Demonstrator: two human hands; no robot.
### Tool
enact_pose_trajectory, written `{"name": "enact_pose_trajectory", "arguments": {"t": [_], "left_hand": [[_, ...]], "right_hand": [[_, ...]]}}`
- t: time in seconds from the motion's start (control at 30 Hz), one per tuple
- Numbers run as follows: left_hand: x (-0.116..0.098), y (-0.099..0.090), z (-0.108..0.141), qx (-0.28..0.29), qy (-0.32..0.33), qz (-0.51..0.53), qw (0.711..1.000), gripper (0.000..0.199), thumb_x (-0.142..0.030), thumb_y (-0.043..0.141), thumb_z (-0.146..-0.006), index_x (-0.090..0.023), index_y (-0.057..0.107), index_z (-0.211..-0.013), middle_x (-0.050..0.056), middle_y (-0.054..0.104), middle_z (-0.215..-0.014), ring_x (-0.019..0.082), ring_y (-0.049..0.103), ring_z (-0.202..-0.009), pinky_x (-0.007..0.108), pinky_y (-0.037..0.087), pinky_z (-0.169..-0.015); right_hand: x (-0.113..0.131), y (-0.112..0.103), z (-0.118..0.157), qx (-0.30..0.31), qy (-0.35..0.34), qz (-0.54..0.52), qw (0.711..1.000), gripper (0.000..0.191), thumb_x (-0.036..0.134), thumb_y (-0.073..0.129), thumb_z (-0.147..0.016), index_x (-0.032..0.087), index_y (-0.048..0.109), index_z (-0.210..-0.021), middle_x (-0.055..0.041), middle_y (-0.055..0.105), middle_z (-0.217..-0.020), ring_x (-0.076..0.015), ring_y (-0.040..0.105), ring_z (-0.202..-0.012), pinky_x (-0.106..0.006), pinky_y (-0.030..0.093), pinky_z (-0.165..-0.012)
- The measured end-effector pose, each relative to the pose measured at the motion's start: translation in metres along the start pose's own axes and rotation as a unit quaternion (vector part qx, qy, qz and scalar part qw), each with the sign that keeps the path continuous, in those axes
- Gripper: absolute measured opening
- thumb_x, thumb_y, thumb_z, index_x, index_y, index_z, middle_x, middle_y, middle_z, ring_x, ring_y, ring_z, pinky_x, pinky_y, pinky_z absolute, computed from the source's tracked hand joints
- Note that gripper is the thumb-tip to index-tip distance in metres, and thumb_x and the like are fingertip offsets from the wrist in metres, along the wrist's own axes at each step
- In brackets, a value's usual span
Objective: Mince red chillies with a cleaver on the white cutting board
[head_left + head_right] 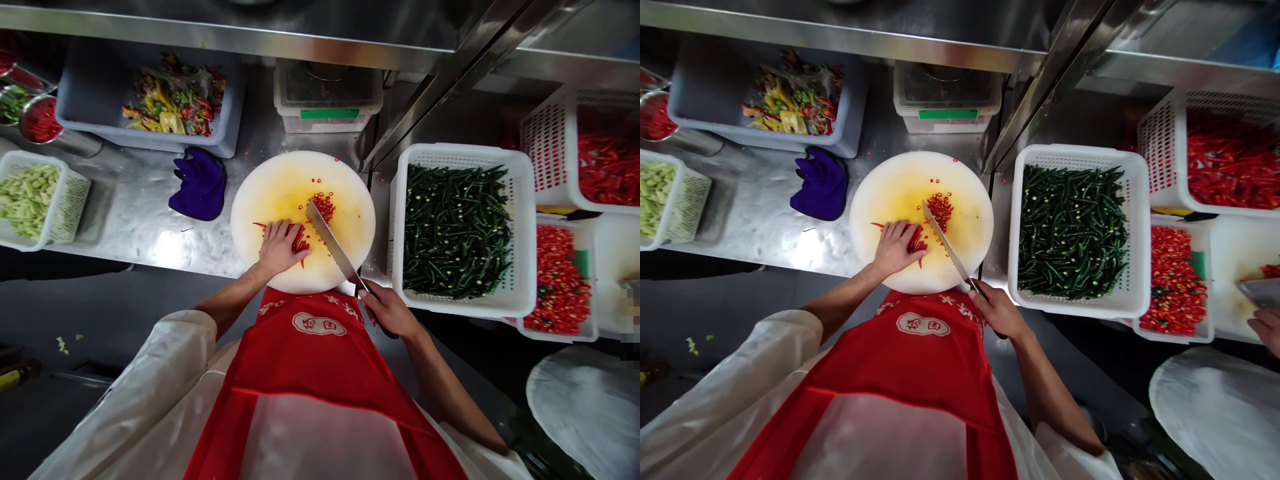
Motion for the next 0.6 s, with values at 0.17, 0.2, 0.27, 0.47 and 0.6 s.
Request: {"name": "enact_pose_trajectory", "arguments": {"t": [0.17, 0.2, 0.27, 0.47, 0.6], "left_hand": [[-0.006, 0.005, 0.008, -0.002, -0.004, -0.022, 1.000, 0.066, -0.053, 0.062, -0.088, -0.020, 0.051, -0.144, 0.018, 0.044, -0.151, 0.043, 0.037, -0.139, 0.062, 0.022, -0.117], [-0.005, 0.005, 0.007, 0.000, 0.009, -0.018, 1.000, 0.059, -0.049, 0.058, -0.091, -0.022, 0.052, -0.143, 0.017, 0.046, -0.150, 0.041, 0.039, -0.139, 0.060, 0.024, -0.117], [-0.001, 0.003, 0.001, 0.001, 0.037, -0.013, 0.999, 0.053, -0.047, 0.053, -0.095, -0.023, 0.053, -0.142, 0.015, 0.049, -0.147, 0.038, 0.042, -0.137, 0.056, 0.028, -0.116], [0.010, -0.007, -0.018, -0.003, 0.125, -0.005, 0.992, 0.063, -0.060, 0.063, -0.086, -0.018, 0.059, -0.133, 0.017, 0.053, -0.141, 0.036, 0.046, -0.134, 0.054, 0.024, -0.121], [0.008, -0.002, -0.022, 0.025, 0.162, -0.018, 0.986, 0.049, -0.051, 0.064, -0.088, -0.018, 0.064, -0.124, 0.016, 0.058, -0.131, 0.034, 0.054, -0.122, 0.051, 0.041, -0.109]], "right_hand": [[0.002, 0.004, 0.003, 0.006, -0.003, -0.014, 1.000, 0.055, 0.055, 0.041, -0.100, 0.021, 0.060, -0.138, -0.0026, 0.070, -0.069, -0.0218, 0.068, -0.063, -0.030, 0.053, -0.061], [0.002, 0.005, 0.004, 0.009, -0.002, -0.017, 1.000, 0.055, 0.055, 0.041, -0.100, 0.020, 0.060, -0.138, -0.0021, 0.069, -0.067, -0.0216, 0.067, -0.062, -0.030, 0.053, -0.061], [0.002, 0.007, 0.007, 0.011, 0.003, -0.021, 1.000, 0.056, 0.055, 0.040, -0.100, 0.019, 0.059, -0.139, -0.0012, 0.067, -0.062, -0.0214, 0.066, -0.058, -0.031, 0.053, -0.061], [0.005, 0.011, 0.016, 0.001, 0.022, -0.023, 0.999, 0.057, 0.055, 0.039, -0.100, 0.018, 0.058, -0.139, -0.0012, 0.066, -0.063, -0.0205, 0.064, -0.058, -0.030, 0.052, -0.062], [0.012, 0.020, 0.018, -0.002, 0.026, -0.030, 0.999, 0.058, 0.055, 0.038, -0.101, 0.017, 0.056, -0.141, -0.0021, 0.068, -0.069, -0.0192, 0.064, -0.062, -0.029, 0.051, -0.065]]}}
Point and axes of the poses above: each hand's wrist, its own z-axis away from the middle knuckle, its own y-axis out of the palm, x = y × z, the point moved 9 cm from there along -z, towards the middle knuckle
